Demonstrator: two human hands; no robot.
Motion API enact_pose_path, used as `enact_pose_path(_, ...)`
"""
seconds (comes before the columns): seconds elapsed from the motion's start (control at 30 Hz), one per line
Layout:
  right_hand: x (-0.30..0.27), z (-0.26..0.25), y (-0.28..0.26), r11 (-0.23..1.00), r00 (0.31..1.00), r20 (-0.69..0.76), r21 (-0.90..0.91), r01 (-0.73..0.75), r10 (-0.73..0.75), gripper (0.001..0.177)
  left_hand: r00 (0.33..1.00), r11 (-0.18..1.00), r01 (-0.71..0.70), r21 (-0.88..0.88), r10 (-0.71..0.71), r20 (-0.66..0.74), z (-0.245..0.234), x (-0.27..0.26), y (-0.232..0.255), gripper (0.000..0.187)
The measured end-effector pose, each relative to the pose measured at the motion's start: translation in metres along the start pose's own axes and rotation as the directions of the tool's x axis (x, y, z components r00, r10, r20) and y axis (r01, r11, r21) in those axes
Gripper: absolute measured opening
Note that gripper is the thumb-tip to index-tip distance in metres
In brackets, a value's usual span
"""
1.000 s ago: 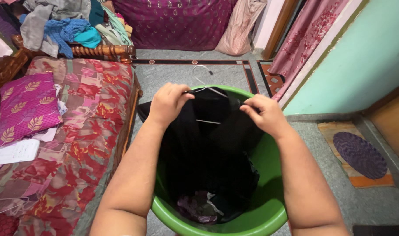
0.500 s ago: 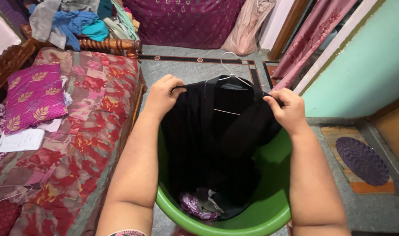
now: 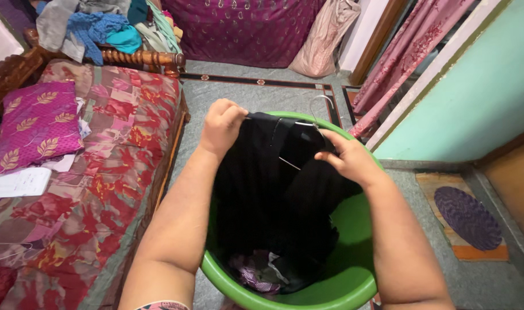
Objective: The person takes garments from a green basin, places them on wire hangers, and hangs them on a wall hook. The person handles a maroon top and a black top, adjusting each on the hanger before hanging.
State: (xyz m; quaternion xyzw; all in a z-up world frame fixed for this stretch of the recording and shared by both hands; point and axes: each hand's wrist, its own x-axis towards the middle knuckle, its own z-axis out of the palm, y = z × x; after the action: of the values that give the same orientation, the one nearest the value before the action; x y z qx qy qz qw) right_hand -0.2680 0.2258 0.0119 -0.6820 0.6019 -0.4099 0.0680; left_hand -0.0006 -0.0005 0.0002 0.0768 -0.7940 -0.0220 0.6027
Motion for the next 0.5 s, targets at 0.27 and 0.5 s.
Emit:
enact_pose_path(0.27,-0.004,-0.004,-0.003,0.991,0.980,-0.171,-0.066,-0.114,0.101,0.031,0.991,0.988,0.098,0.122,-0.107,0.074,-0.004,0.001,0.005,0.043)
enact_pose_path(0.5,0.010,-0.028,-0.043,0.993,0.969,-0.246,-0.108,-0.044,0.017,0.030,0.961,0.950,0.276,-0.148,-0.270,0.060,0.006,-0.026,-0.028,0.103)
